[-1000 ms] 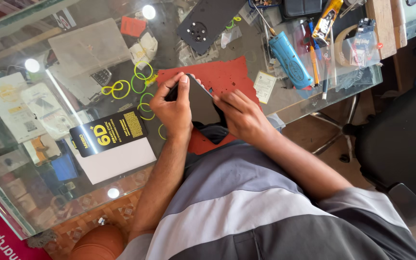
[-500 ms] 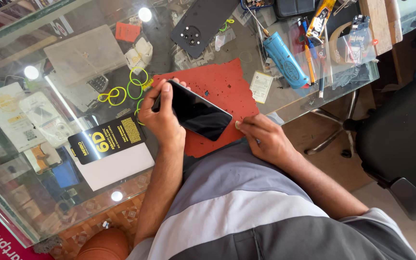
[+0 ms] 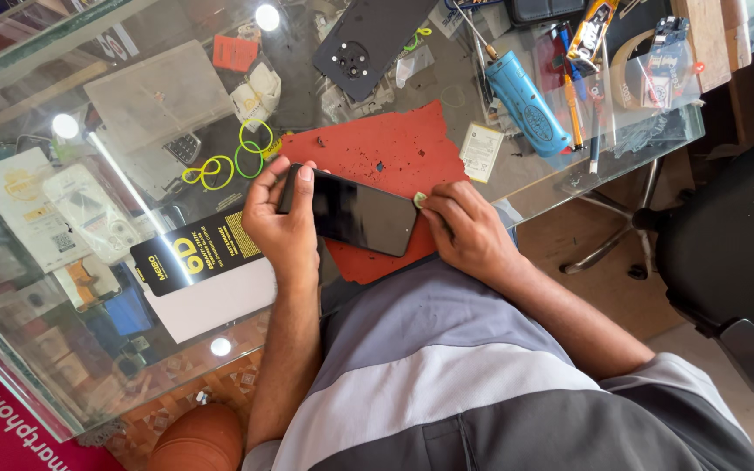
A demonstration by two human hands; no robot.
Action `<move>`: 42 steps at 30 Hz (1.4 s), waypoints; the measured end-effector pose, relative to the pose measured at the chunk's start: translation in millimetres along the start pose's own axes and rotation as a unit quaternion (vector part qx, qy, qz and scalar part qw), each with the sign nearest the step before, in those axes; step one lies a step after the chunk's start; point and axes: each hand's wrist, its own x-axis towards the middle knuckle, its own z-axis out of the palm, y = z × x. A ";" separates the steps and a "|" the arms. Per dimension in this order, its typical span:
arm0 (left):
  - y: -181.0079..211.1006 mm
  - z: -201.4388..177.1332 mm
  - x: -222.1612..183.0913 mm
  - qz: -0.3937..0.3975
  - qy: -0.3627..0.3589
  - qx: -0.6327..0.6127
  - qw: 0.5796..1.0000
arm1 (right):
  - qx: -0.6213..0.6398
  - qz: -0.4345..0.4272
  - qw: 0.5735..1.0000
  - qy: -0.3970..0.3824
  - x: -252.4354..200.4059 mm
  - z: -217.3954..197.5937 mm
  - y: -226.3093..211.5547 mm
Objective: The person cleans the exterior of a smartphone with a cloth and liquid, then uses a prying tool to remove the back cover, exposing the internal components. The person then uses a screwdriver to remove screws from the internal frame.
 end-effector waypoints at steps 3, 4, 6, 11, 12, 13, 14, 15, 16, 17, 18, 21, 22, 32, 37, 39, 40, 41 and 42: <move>-1.0 3.0 -4.1 0.018 0.007 0.029 0.999 | 0.004 -0.041 0.999 -0.030 0.7 0.7 -2.2; -0.2 3.5 -5.0 0.019 0.009 0.041 0.999 | 0.021 -0.056 0.997 -0.049 -1.1 -1.8 -3.4; 1.5 4.2 -4.9 0.028 0.009 0.058 0.998 | 0.032 -0.064 0.996 -0.061 -2.2 -3.1 -4.9; 1.6 3.8 -4.7 0.046 0.000 0.067 0.997 | 0.003 -0.007 1.000 -0.017 5.0 1.1 -5.0; 0.9 3.8 -5.5 0.043 0.001 0.054 0.998 | 0.006 -0.009 1.000 -0.024 5.9 -0.3 -5.5; 0.2 4.4 -5.6 0.042 0.001 0.042 0.998 | 0.008 -0.011 0.999 -0.030 6.8 -2.1 -6.1; -0.1 4.4 -6.1 0.040 0.000 0.030 0.999 | 0.010 -0.013 0.999 -0.036 8.3 -3.6 -6.8; 0.0 4.7 -6.2 0.049 -0.001 0.037 0.998 | 0.017 -0.009 0.999 -0.046 11.5 -4.3 -6.7; 0.2 4.9 -6.5 0.058 -0.003 0.045 0.997 | 0.024 -0.006 0.998 -0.057 15.6 -4.6 -6.3; 0.3 5.2 -6.4 0.067 -0.006 0.053 0.996 | 0.031 -0.001 0.997 -0.067 19.7 -4.8 -5.9; 0.2 5.7 -5.2 0.068 -0.006 0.047 0.997 | 0.042 -0.011 0.997 -0.069 25.4 -2.9 -5.2; -1.3 6.9 -6.0 0.068 0.002 0.034 0.997 | 0.067 -0.038 0.994 -0.082 40.0 5.3 -4.7; -1.8 7.8 -7.4 0.070 0.006 0.033 0.997 | 0.068 -0.046 0.993 -0.088 42.7 6.8 -4.7; -2.3 10.4 -5.9 0.076 0.017 0.034 0.996 | 0.063 -0.070 0.991 -0.096 43.9 10.5 -0.1; -2.2 9.8 -7.6 0.075 0.012 0.032 0.997 | 0.014 -0.043 0.993 -0.113 29.9 -7.7 -2.4; -1.7 9.6 -7.1 0.081 0.013 0.034 0.996 | 0.016 -0.048 0.993 -0.104 32.9 -4.1 -4.5; -1.8 9.5 -6.8 0.080 0.015 0.033 0.996 | 0.028 -0.058 0.993 -0.100 38.8 5.1 -5.1; -2.6 10.6 -7.0 0.079 0.018 0.030 0.996 | 0.040 -0.067 0.992 -0.096 42.9 9.4 -4.2; -3.3 11.8 -7.1 0.071 0.018 0.026 0.997 | 0.037 -0.071 0.992 -0.099 43.9 8.6 -2.4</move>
